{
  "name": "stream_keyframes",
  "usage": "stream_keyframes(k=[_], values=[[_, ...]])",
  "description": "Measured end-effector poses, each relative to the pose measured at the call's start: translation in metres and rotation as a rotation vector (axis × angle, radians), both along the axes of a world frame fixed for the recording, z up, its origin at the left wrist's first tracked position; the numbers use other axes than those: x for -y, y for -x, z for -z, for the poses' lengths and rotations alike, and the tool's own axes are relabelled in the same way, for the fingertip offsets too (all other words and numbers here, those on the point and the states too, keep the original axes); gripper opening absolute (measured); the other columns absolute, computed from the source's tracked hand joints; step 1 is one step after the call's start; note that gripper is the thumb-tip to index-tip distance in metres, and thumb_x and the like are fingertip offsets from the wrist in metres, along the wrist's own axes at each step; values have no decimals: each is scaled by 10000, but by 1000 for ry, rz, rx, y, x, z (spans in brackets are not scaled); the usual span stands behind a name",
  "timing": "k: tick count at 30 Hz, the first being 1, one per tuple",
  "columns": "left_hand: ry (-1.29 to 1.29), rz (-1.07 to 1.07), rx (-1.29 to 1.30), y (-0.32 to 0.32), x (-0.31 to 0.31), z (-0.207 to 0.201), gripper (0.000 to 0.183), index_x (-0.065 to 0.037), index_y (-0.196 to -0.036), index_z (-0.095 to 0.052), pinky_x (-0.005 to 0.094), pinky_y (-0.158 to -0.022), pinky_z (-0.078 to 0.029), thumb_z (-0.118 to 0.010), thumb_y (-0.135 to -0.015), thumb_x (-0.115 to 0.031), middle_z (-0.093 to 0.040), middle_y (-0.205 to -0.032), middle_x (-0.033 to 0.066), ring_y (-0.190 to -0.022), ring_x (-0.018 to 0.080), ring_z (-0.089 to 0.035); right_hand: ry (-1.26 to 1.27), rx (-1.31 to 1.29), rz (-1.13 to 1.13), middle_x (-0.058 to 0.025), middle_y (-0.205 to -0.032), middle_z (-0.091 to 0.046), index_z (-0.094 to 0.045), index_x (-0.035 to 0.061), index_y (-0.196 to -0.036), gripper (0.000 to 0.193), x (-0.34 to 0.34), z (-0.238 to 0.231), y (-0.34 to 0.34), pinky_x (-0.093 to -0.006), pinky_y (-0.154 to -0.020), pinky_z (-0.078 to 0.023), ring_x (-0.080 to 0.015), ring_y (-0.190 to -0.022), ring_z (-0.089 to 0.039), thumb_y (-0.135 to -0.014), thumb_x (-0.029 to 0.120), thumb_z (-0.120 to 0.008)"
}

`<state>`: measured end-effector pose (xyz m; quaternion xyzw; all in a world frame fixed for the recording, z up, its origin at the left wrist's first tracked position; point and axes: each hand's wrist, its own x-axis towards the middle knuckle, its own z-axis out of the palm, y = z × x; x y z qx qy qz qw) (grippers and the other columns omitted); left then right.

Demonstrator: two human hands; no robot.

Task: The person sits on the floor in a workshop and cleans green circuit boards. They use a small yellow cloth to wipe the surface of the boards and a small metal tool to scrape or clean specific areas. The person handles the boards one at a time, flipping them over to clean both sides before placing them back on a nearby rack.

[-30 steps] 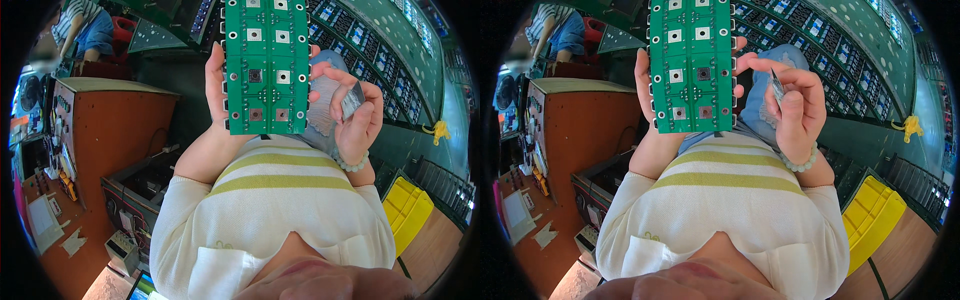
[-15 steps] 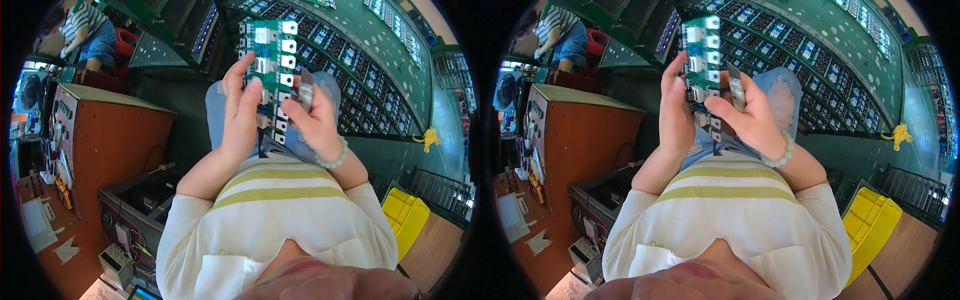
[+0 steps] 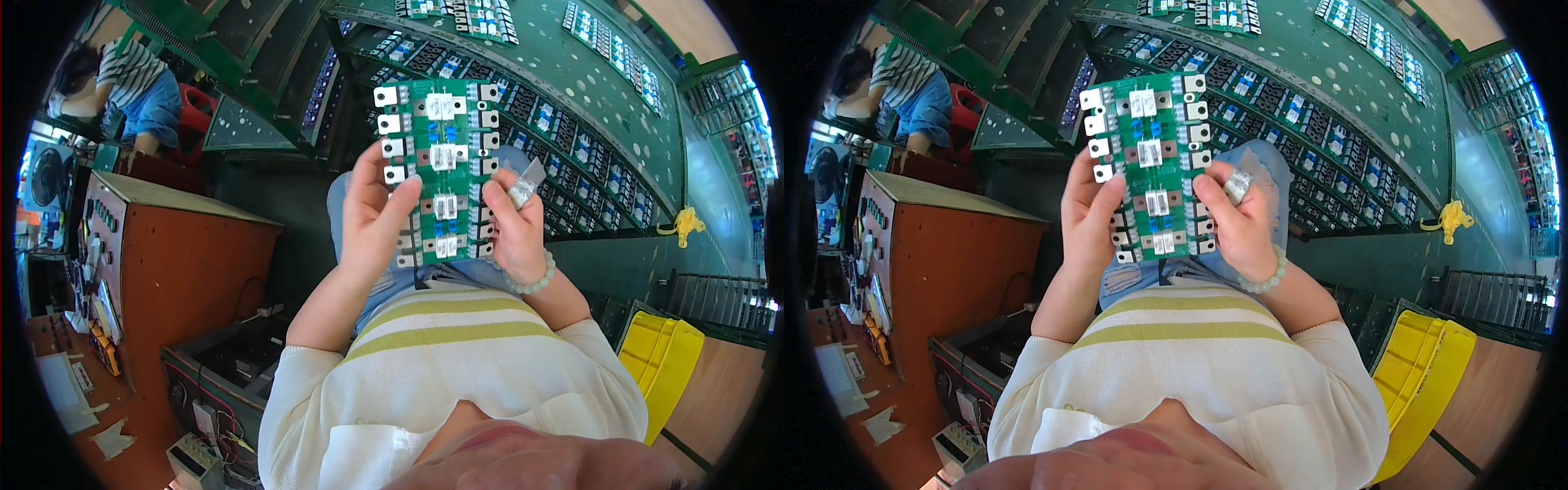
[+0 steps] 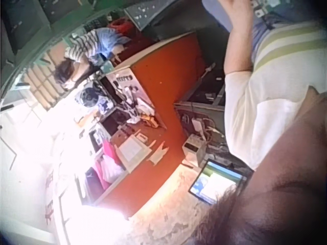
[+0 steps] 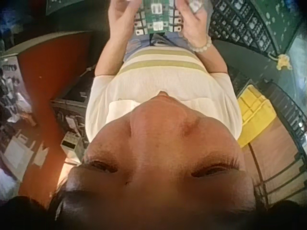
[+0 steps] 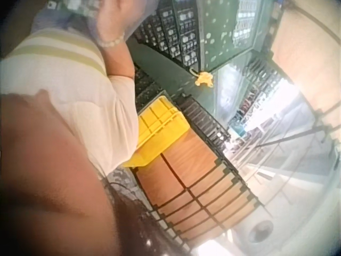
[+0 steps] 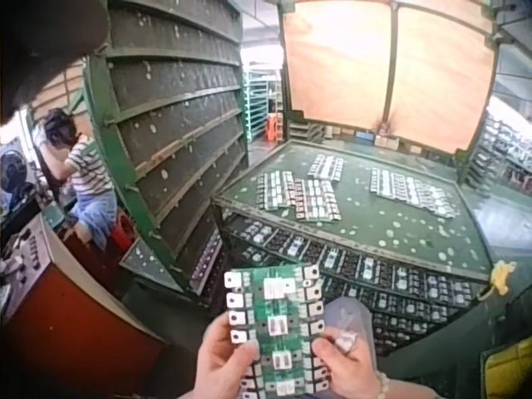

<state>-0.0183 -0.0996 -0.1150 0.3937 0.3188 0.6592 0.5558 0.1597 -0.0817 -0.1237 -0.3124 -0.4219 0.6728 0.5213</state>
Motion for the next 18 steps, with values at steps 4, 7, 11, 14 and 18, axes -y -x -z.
stream_keyframes(k=[4, 7, 11, 14, 18], values=[[43, 61, 43, -7, 5, 7, 242, -31, -1192, -516, 234, -810, -478, -527, -954, -72, -625, -1082, 28, -950, 61, -583, -86, 62, 17, 5, -884, -618, -588, -21, -1055, 192, 3, 0, -5, -189, -659, -417, -24, -761, -522, -949, 137, -564], [55, 70, 55, -10, 3, 6, 220, -33, -1172, -528, 235, -807, -476, -528, -958, -85, -624, -1069, 20, -938, 55, -576, -108, 54, 14, -11, -908, -627, -586, -35, -1074, 206, 0, -1, -8, -202, -691, -432, -39, -785, -536, -948, 127, -563], [39, 86, 66, -11, 2, 6, 218, -32, -1168, -529, 242, -811, -474, -531, -959, -97, -621, -1066, 18, -940, 56, -571, -131, 36, 2, -27, -931, -632, -592, -41, -1085, 211, 1, -4, -11, -200, -707, -433, -48, -799, -541, -955, 120, -546], [54, 96, 100, -11, 3, 3, 240, -31, -1182, -524, 229, -805, -466, -489, -986, -164, -617, -1076, 17, -933, 55, -568, -126, 38, -11, -28, -933, -636, -600, -40, -1076, 207, 1, -5, -13, -200, -706, -429, -50, -796, -540, -954, 118, -545], [61, 31, 151, -10, -1, -8, 272, -27, -1173, -539, 210, -788, -461, -438, -1008, -218, -628, -1055, 13, -905, 48, -575, -214, 130, -17, -27, -922, -637, -606, -42, -1072, 205, 2, -7, -16, -204, -707, -431, -52, -797, -541, -950, 111, -544]])
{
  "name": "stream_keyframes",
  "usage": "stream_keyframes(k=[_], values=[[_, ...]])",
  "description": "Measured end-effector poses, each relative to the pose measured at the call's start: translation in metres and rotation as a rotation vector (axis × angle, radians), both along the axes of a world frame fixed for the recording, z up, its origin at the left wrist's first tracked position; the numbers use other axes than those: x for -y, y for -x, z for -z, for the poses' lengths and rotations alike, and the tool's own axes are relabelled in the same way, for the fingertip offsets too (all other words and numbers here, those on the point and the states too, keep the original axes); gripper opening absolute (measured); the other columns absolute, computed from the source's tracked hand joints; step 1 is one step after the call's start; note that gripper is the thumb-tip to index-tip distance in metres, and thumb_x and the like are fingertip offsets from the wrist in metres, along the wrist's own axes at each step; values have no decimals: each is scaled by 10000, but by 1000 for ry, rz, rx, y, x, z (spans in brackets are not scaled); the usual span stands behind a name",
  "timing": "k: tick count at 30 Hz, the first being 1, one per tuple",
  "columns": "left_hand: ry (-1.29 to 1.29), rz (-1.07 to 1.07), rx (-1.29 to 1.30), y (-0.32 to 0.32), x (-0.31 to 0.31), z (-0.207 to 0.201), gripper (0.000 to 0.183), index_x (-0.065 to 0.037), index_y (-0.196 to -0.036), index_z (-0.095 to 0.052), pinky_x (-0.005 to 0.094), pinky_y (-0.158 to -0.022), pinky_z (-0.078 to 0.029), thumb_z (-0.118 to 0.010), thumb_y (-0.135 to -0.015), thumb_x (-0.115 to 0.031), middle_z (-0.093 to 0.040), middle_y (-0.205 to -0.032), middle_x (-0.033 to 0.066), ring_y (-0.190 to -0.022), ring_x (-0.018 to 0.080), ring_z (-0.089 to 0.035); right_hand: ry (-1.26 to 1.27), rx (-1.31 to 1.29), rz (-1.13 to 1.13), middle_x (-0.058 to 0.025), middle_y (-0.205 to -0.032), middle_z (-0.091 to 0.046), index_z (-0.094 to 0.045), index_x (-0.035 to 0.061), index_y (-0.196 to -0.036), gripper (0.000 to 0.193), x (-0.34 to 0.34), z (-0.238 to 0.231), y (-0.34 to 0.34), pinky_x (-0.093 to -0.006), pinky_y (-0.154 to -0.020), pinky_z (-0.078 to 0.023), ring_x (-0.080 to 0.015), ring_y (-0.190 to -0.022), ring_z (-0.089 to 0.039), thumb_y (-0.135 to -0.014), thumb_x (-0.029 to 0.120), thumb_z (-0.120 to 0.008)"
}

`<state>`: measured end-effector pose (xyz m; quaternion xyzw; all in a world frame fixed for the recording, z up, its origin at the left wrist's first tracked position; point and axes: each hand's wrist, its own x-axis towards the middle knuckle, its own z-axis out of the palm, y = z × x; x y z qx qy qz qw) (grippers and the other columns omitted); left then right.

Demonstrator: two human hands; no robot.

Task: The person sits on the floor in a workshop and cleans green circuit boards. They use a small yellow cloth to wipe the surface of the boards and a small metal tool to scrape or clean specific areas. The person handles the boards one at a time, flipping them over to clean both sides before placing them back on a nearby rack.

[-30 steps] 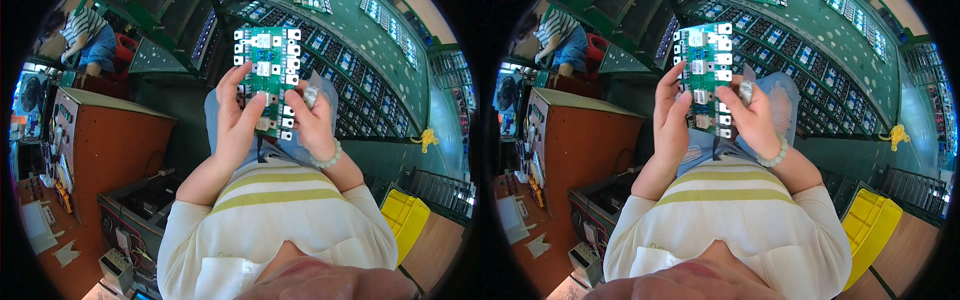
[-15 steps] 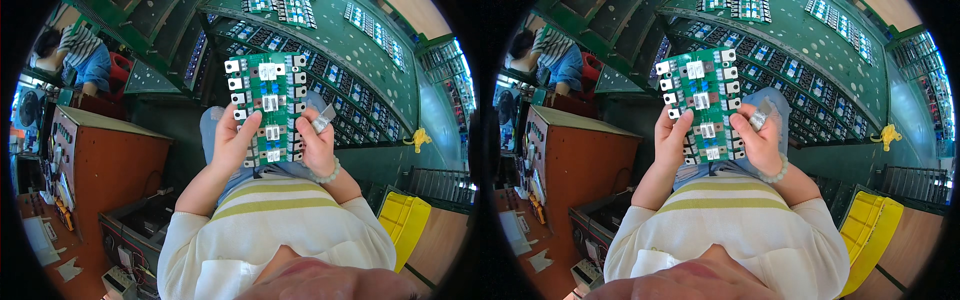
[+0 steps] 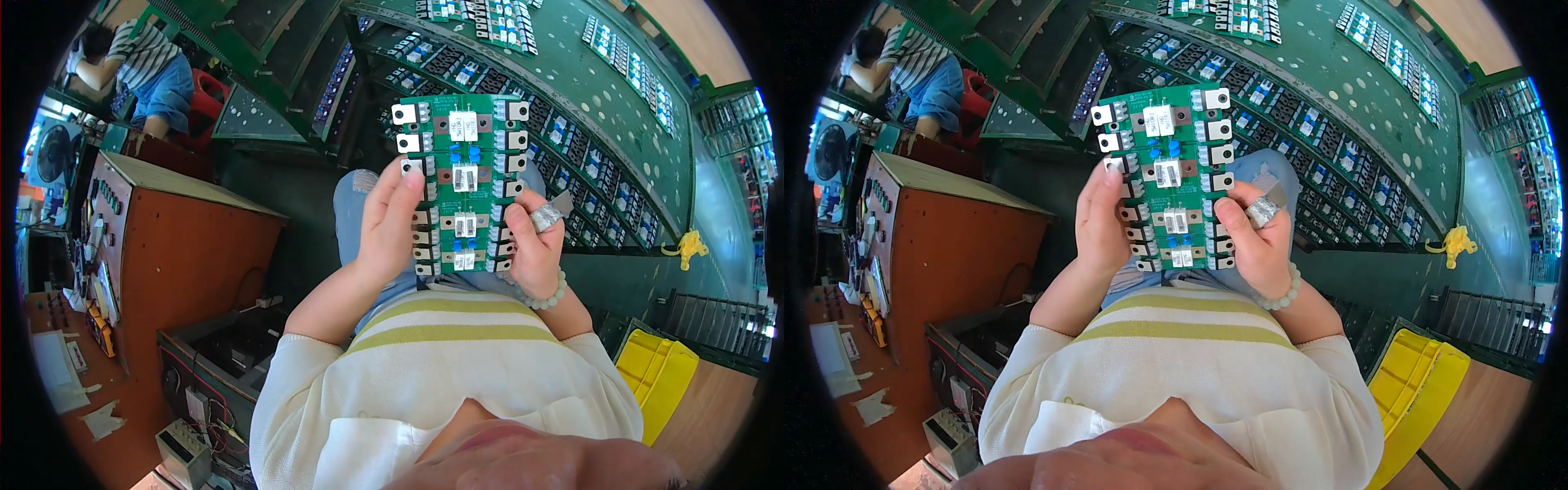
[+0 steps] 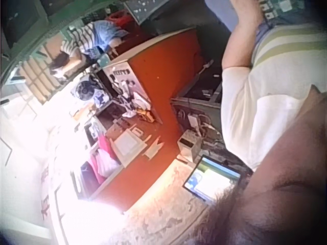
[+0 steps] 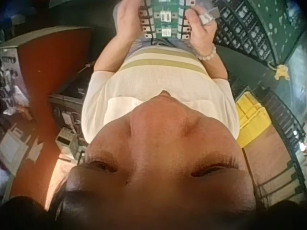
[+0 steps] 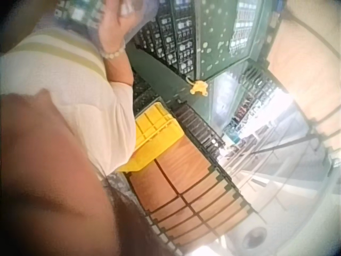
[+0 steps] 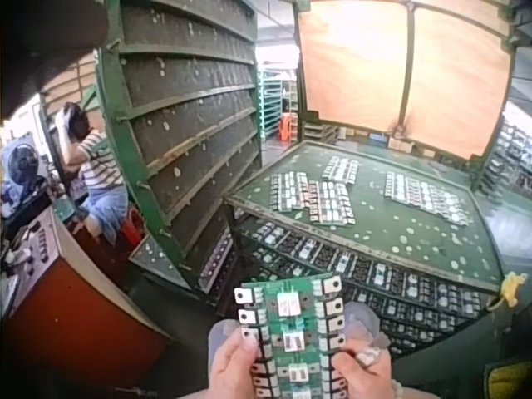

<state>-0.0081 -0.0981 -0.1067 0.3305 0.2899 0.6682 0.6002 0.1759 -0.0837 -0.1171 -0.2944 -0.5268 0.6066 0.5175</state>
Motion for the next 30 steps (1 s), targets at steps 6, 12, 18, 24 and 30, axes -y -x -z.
stream_keyframes(k=[6, 12, 18, 24, 30], values=[[-1, -33, 40, 2, -1, 0, 262, -29, -1112, -584, 193, -753, -467, -434, -1009, -218, -651, -1001, 14, -865, 32, -584, 86, -76, -36, -44, -933, -647, -598, -44, -1083, 214, 4, 2, 1, -213, -712, -461, -61, -801, -569, -945, 113, -554], [66, 12, 108, 7, -1, -3, 260, -25, -1107, -581, 212, -733, -495, -446, -1000, -219, -659, -1000, 39, -835, 64, -619, 245, -274, -127, -58, -928, -651, -582, -43, -1097, 217, 4, -4, 2, -226, -663, -499, -78, -771, -610, -940, 104, -555], [259, 95, 232, 7, -7, -2, 490, -9, -1170, -546, 331, -817, -521, -333, -1001, -417, -629, -1095, 108, -951, 182, -630, 370, -245, 4, -44, -891, -653, -589, -33, -1057, 200, 2, -8, 9, -219, -609, -511, -66, -725, -622, -949, 129, -543], [68, 191, 154, 10, 1, 12, 459, 51, -1280, -476, 297, -842, -485, -428, -982, -295, -625, -1100, 109, -955, 150, -605, 291, -247, 90, -32, -886, -648, -595, -22, -1046, 185, -8, -11, 2, -213, -608, -506, -59, -717, -613, -952, 130, -544], [-25, 225, 41, 17, 2, 23, 310, 73, -1214, -541, 308, -825, -517, -465, -953, -77, -652, -1076, 152, -946, 175, -642, 257, -186, 209, -29, -898, -643, -591, -20, -1050, 195, -12, -22, -2, -214, -627, -504, -53, -729, -605, -950, 143, -552]])
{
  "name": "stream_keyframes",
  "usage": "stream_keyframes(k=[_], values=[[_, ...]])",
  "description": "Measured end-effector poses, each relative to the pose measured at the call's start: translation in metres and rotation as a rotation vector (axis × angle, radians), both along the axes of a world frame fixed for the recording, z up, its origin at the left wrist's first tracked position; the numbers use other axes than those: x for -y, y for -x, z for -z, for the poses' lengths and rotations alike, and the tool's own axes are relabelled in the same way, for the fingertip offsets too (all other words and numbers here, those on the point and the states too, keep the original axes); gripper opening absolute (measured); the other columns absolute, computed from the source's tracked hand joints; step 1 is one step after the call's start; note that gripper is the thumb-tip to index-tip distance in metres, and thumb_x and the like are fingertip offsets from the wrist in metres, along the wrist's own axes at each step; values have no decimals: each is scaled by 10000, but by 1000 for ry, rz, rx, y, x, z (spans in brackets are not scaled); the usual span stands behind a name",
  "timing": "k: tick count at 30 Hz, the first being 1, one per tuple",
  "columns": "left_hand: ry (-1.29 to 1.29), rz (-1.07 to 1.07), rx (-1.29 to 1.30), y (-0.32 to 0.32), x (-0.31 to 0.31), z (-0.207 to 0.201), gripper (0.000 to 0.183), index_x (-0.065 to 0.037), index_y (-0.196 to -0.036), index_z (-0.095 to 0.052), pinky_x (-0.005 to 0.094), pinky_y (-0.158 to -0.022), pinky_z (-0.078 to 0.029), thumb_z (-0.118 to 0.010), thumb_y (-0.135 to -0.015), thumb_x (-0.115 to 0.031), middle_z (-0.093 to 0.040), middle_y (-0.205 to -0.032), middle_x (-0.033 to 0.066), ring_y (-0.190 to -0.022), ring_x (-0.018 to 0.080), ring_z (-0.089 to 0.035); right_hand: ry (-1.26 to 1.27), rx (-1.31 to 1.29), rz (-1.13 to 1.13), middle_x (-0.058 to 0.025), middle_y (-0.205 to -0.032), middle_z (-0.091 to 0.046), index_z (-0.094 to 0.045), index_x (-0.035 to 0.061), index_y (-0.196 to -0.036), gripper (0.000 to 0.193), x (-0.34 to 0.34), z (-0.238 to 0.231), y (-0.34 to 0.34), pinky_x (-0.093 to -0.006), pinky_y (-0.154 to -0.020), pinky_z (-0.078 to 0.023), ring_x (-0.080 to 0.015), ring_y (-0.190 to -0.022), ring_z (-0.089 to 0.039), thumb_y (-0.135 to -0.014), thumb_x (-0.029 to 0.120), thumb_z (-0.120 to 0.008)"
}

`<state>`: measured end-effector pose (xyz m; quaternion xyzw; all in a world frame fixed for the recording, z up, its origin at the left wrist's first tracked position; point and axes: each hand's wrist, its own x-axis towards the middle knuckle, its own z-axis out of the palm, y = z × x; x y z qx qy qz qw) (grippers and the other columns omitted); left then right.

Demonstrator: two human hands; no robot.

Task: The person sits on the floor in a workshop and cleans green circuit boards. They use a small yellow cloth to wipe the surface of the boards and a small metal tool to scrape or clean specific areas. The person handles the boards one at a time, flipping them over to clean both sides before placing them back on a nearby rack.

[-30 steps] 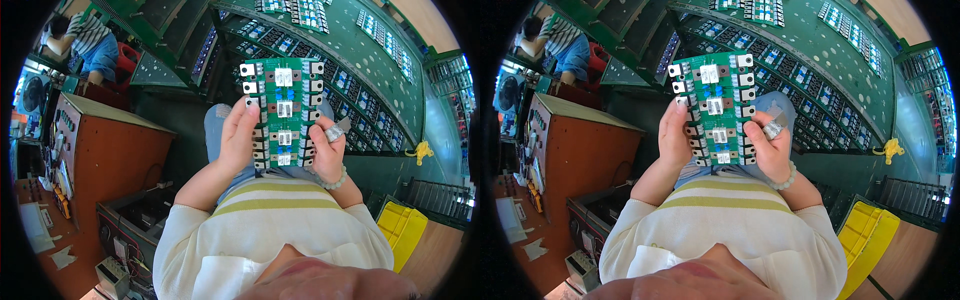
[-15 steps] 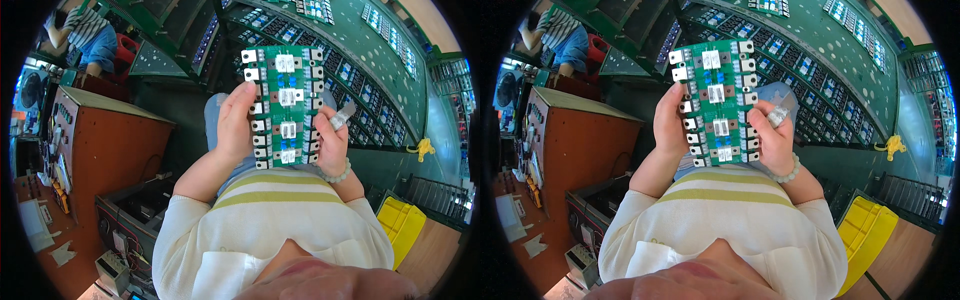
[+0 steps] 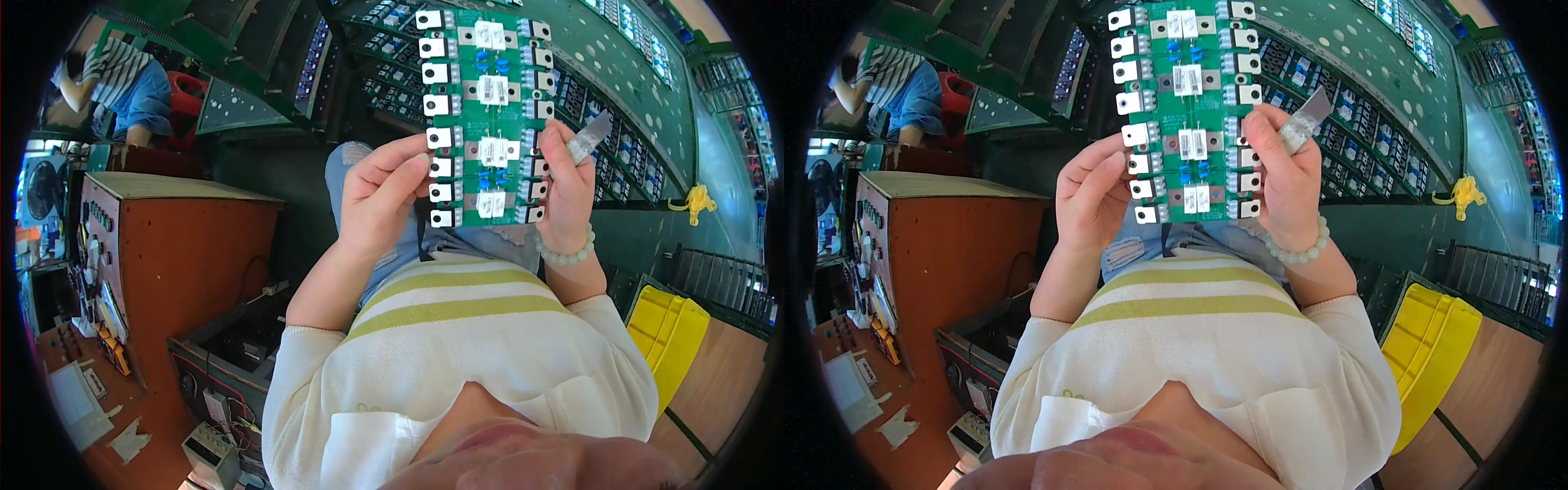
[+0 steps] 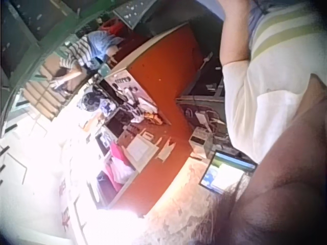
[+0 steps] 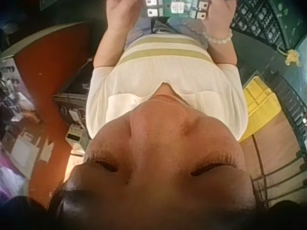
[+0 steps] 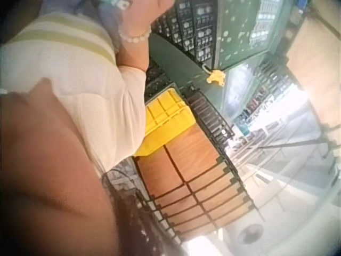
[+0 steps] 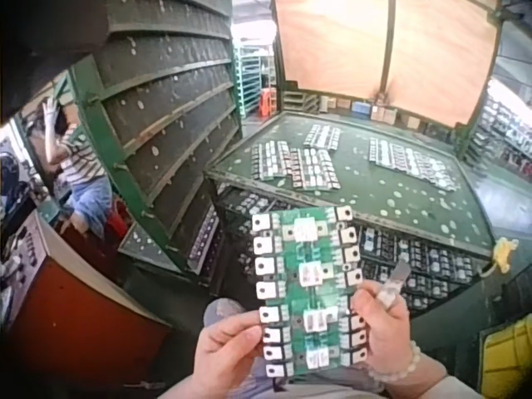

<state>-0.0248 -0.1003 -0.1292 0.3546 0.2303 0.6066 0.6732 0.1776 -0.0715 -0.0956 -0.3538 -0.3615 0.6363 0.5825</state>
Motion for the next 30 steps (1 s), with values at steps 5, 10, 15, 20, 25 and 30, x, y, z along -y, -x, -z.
stream_keyframes(k=[5, 10, 15, 20, 25, 30], values=[[30, -20, 2, -3, 2, -5, 283, 84, -1182, -561, 328, -809, -546, -465, -955, -57, -663, -1057, 171, -914, 210, -673, -13, -10, -8, -22, -894, -641, -591, -18, -1048, 205, 0, 1, -2, -204, -632, -490, -42, -723, -592, -955, 158, -544], [56, -56, -35, -5, 2, -6, 245, 60, -1128, -608, 261, -744, -536, -508, -958, -85, -676, -998, 128, -854, 142, -655, -7, -24, -26, -24, -901, -643, -591, -18, -1050, 205, 1, 1, -3, -202, -634, -487, -43, -730, -595, -960, 157, -535], [69, -49, 0, -8, 2, -7, 245, 59, -1133, -609, 242, -723, -535, -520, -954, -84, -680, -969, 115, -815, 121, -652, 31, -56, -15, -33, -903, -648, -590, -17, -1059, 211, 1, 0, -4, -209, -628, -498, -51, -724, -602, -963, 162, -532], [65, 72, -59, -7, 4, -7, 272, 97, -1165, -576, 280, -745, -553, -513, -928, -23, -676, -995, 157, -825, 172, -669, 23, -51, 33, -40, -905, -648, -589, -14, -1057, 213, -2, 3, -11, -216, -626, -508, -59, -722, -610, -965, 170, -532], [7, 133, -111, -8, 7, -2, 292, 123, -1150, -573, 418, -694, -598, -474, -894, 26, -659, -1016, 234, -837, 298, -687, -29, -56, 66, -22, -891, -634, -591, -12, -1047, 201, -3, 7, -16, -200, -635, -486, -44, -728, -586, -964, 163, -538], [26, 129, -106, -10, 7, -2, 282, 111, -1146, -581, 435, -692, -605, -463, -901, 38, -654, -1021, 244, -855, 308, -685, -61, -34, 106, -6, -878, -619, -595, -23, -1040, 201, 0, 9, -18, -192, -640, -460, -31, -733, -558, -953, 154, -558]])
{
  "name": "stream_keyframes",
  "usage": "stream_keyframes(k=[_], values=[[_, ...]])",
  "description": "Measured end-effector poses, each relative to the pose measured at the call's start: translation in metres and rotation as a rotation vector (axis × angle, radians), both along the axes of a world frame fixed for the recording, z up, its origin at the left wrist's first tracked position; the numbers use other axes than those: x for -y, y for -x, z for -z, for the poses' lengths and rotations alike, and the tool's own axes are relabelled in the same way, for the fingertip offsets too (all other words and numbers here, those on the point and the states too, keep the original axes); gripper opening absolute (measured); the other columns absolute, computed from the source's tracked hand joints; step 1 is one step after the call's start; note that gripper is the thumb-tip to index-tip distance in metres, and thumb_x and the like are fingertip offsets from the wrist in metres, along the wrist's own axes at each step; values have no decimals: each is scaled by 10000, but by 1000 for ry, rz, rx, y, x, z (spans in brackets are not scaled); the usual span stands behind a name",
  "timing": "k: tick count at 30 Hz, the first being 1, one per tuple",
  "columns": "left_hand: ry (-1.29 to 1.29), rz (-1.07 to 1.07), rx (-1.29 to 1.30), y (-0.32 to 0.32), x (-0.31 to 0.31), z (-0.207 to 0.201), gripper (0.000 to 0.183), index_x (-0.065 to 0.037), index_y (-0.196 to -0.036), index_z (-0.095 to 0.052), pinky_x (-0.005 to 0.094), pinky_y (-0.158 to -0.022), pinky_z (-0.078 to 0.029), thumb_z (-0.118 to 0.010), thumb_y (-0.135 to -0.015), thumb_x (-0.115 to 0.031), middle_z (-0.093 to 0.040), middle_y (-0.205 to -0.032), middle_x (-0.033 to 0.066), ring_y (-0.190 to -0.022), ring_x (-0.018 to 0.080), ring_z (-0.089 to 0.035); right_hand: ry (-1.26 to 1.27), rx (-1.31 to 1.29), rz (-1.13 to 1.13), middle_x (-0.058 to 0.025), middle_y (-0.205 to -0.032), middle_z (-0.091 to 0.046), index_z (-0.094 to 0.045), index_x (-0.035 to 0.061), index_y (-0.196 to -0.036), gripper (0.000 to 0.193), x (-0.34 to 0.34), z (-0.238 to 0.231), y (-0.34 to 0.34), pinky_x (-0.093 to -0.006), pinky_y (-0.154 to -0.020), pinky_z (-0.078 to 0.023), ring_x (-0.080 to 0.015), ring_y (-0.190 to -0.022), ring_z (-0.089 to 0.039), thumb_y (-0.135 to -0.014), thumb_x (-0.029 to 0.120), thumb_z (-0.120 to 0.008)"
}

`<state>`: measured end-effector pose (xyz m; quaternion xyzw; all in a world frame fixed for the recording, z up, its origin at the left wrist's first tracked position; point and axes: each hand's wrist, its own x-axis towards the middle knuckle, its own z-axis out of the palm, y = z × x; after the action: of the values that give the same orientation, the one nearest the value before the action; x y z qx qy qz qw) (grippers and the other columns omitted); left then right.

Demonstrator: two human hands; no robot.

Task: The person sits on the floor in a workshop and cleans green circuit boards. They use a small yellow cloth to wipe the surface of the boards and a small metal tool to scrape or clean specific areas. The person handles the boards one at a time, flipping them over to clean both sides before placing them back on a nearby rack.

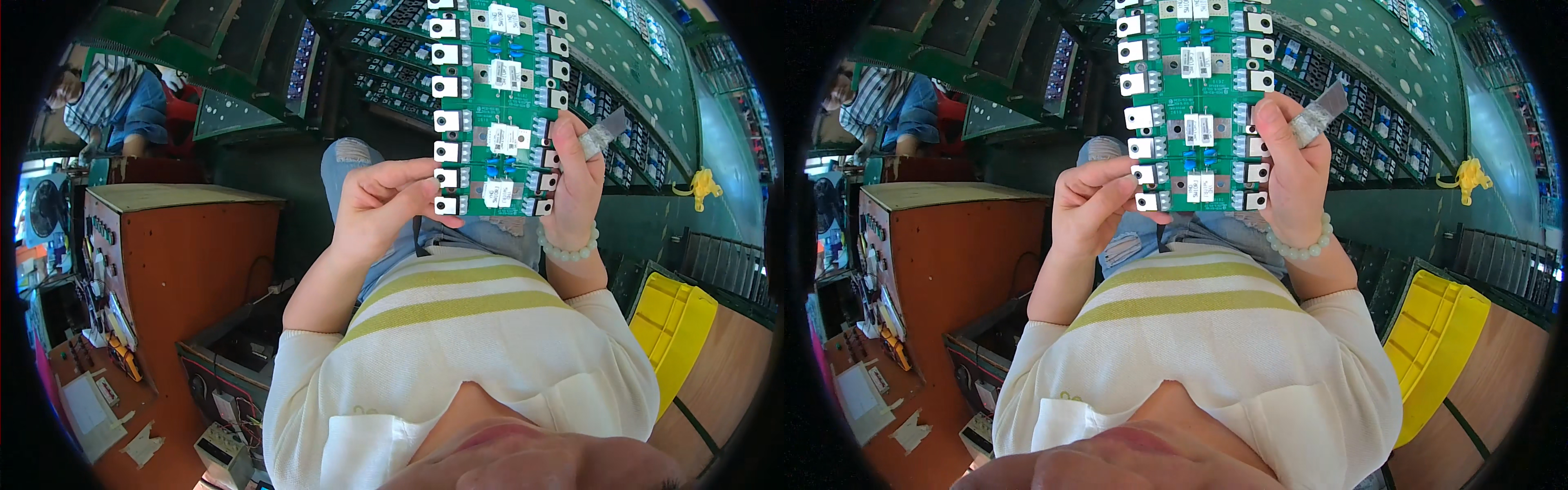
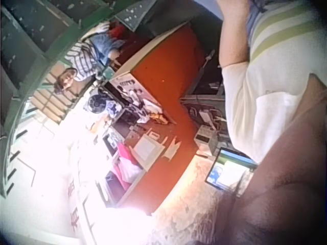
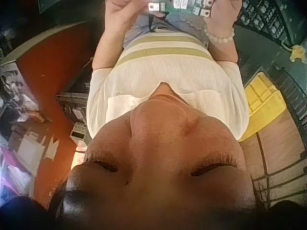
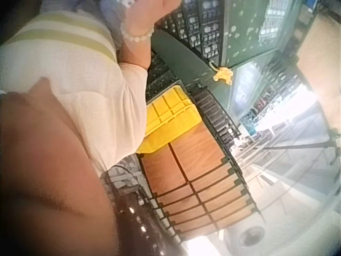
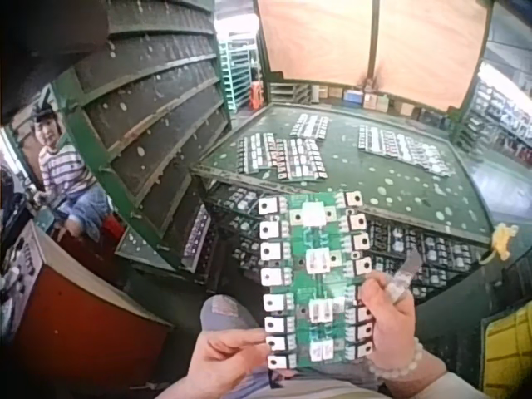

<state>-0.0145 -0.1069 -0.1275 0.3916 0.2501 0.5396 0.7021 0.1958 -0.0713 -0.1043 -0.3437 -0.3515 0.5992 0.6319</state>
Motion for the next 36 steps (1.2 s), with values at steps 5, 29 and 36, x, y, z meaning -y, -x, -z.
stream_keyframes(k=[5, 29, 36], values=[[-16, 7, 1, 0, 0, 2, 270, 95, -1137, -595, 447, -691, -603, -462, -911, 32, -653, -1018, 253, -854, 317, -685, -46, 68, 26, -9, -889, -618, -593, -32, -1070, 227, 2, 4, -5, -196, -685, -442, -34, -780, -549, -943, 156, -577], [27, -52, 18, -1, -3, -5, 210, 112, -1052, -626, 373, -708, -596, -514, -914, -2, -679, -931, 201, -780, 260, -688, -189, 155, -18, 10, -901, -591, -611, -39, -1005, 201, 2, -3, -2, -205, -714, -400, -43, -803, -498, -960, 144, -541], [34, -48, 81, 3, -9, 6, 241, 53, -1123, -596, 287, -757, -544, -529, -925, -66, -674, -1010, 134, -869, 170, -664, -221, 209, -7, 20, -842, -606, -619, -22, -1009, 179, 3, 0, 1, -203, -659, -409, -33, -751, -500, -948, 138, -566]])
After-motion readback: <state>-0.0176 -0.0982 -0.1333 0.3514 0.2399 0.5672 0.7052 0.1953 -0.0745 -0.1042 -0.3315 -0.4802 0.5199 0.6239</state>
